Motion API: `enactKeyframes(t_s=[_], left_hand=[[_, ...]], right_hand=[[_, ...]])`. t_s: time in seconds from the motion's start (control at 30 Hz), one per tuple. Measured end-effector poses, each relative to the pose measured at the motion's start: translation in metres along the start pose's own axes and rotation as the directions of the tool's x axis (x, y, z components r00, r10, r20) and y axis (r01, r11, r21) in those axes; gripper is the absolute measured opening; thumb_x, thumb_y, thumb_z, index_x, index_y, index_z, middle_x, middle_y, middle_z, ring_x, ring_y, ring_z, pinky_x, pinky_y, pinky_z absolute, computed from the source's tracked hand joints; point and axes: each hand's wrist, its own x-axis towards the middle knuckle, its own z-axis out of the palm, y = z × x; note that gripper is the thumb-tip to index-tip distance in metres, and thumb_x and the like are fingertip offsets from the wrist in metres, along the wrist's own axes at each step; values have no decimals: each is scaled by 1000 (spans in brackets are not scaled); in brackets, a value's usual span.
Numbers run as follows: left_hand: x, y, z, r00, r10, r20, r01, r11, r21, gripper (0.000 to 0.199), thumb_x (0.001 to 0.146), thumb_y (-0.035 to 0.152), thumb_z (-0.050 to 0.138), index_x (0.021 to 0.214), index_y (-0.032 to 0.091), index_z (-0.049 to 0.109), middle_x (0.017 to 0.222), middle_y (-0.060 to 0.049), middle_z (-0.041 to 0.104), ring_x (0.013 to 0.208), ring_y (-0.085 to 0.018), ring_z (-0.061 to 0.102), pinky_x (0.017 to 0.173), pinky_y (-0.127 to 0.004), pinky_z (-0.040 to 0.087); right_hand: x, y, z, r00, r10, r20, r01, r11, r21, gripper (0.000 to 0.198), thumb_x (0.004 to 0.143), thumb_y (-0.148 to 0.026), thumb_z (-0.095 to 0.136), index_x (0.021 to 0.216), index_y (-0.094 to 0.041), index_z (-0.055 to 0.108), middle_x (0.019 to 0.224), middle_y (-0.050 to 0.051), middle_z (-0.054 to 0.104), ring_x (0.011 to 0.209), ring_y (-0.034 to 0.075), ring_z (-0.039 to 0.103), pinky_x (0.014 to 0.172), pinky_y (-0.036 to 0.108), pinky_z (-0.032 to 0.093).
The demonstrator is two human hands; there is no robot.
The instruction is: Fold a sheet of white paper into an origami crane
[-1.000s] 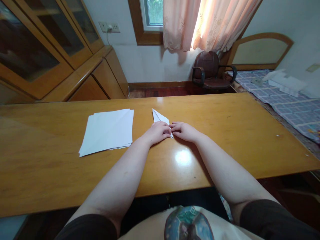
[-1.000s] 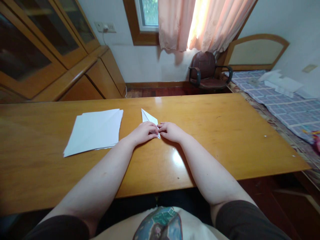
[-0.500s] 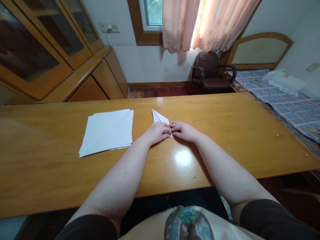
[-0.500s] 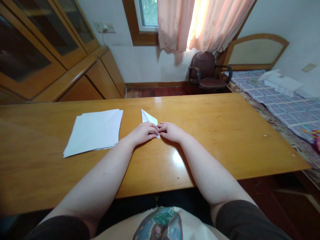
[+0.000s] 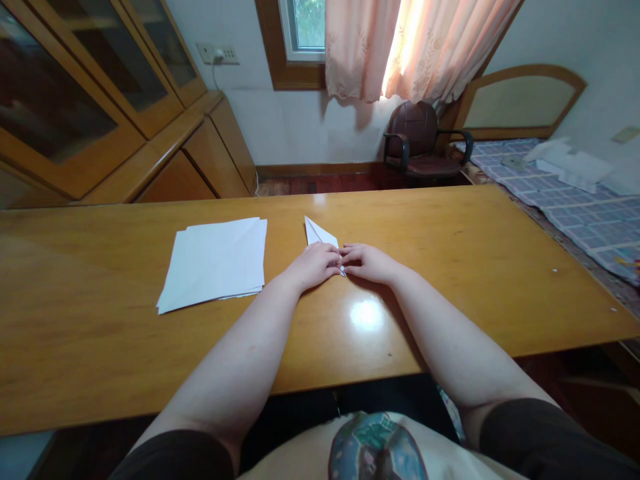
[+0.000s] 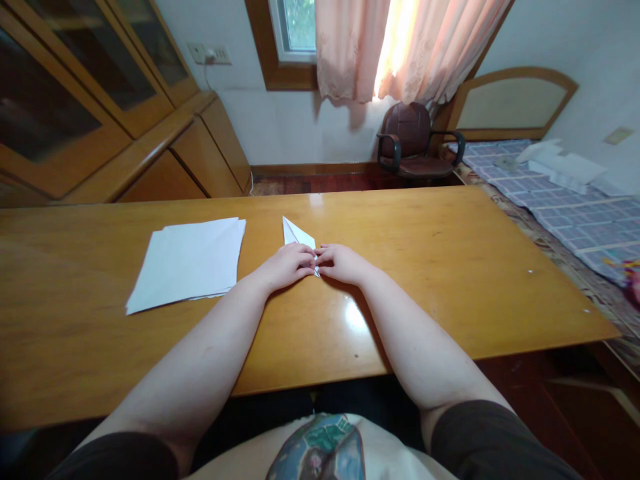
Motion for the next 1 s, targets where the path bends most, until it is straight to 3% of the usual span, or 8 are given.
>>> enactKeyframes(t_s=[0.4, 0.73, 1.0], left_hand=[[2, 2, 4, 999, -47, -12, 47, 999, 4, 15, 83, 35, 58, 86, 24, 69, 105, -3, 61, 104, -21, 52, 93, -38, 39], [4, 4, 5, 998, -66, -12, 66, 998, 19, 14, 82, 32, 58, 83, 23, 69, 105, -4, 61, 104, -22, 52, 94, -38, 39], [5, 7, 3, 996, -85, 7, 84, 995, 46, 12, 81, 32, 60, 81, 23, 69, 100, -3, 63, 101, -21, 53, 91, -37, 40]], right_hand=[[2, -6, 2, 996, 77, -43, -73, 993, 88, 16, 73, -28, 69, 87, -22, 75, 117, 5, 65, 115, 24, 55, 104, 40, 35], [1, -5, 3, 989, 132, -66, -127, 989, 76, 18, 70, -24, 71, 89, -24, 74, 118, 4, 64, 117, 24, 54, 104, 40, 36], [3, -6, 6, 990, 104, -99, -94, 990, 105, 15, 68, -23, 72, 83, -21, 74, 112, 6, 66, 107, 23, 59, 100, 37, 39]])
